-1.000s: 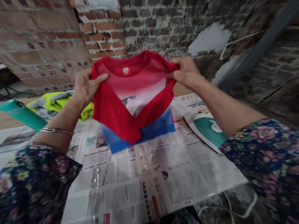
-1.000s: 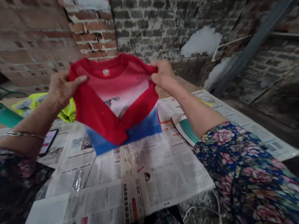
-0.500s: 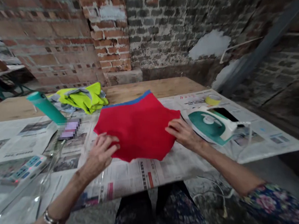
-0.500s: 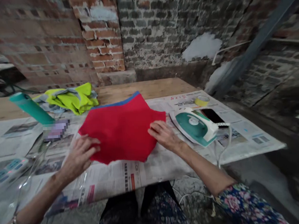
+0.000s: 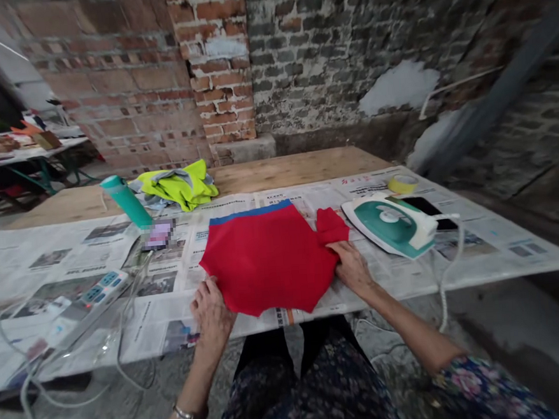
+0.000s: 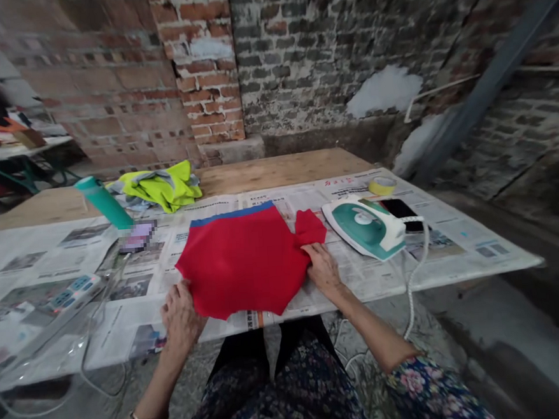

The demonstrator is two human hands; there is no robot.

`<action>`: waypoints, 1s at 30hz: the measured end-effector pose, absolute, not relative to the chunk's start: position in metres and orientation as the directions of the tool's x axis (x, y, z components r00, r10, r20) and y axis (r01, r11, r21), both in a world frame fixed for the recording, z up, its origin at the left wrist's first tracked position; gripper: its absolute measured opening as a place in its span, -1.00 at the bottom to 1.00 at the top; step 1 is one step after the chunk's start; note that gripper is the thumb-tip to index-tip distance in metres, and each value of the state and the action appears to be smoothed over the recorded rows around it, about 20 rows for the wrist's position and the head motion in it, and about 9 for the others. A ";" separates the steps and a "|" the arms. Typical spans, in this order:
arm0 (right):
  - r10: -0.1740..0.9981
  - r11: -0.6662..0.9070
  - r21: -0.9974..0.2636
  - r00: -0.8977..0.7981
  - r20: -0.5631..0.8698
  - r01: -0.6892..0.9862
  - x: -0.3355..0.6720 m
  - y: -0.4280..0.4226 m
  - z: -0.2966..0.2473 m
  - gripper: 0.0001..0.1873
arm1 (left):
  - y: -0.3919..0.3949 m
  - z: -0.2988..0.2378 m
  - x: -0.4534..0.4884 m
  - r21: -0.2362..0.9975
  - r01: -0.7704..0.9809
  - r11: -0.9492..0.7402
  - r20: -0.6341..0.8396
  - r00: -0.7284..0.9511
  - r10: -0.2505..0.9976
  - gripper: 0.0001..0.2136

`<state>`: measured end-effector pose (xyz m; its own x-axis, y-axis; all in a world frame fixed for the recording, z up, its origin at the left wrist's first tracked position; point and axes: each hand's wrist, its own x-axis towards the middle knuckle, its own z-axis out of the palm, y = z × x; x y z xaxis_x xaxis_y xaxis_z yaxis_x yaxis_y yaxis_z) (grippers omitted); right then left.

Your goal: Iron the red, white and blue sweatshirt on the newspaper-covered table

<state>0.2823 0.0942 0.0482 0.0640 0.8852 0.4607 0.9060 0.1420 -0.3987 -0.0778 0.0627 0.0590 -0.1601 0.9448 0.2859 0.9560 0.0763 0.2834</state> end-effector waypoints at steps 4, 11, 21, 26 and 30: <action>0.834 0.236 -0.325 -0.019 0.552 0.916 0.287 0.107 0.068 -0.46 | 0.077 0.064 -0.089 0.398 0.907 -0.137 0.356 -0.015 0.934 -0.61; 0.664 0.481 0.079 -0.422 0.618 0.873 0.305 0.088 0.061 -0.53 | 0.075 0.070 -0.135 0.022 0.854 -0.519 0.550 0.424 0.720 -0.46; 0.916 0.395 -0.658 -0.330 0.228 0.641 0.302 0.052 0.085 -0.46 | 0.062 0.055 -0.197 0.588 0.670 -0.454 0.384 0.262 0.885 -0.46; 0.999 0.006 -0.651 0.021 0.033 0.759 0.248 0.113 0.118 -0.52 | 0.108 0.060 -0.186 0.670 0.742 -0.016 0.239 -0.195 0.951 -0.47; 0.963 -0.241 -0.574 0.268 -0.039 0.783 0.213 0.176 0.121 -0.50 | 0.142 0.069 -0.169 0.718 0.688 -0.106 0.164 -0.019 0.986 -0.55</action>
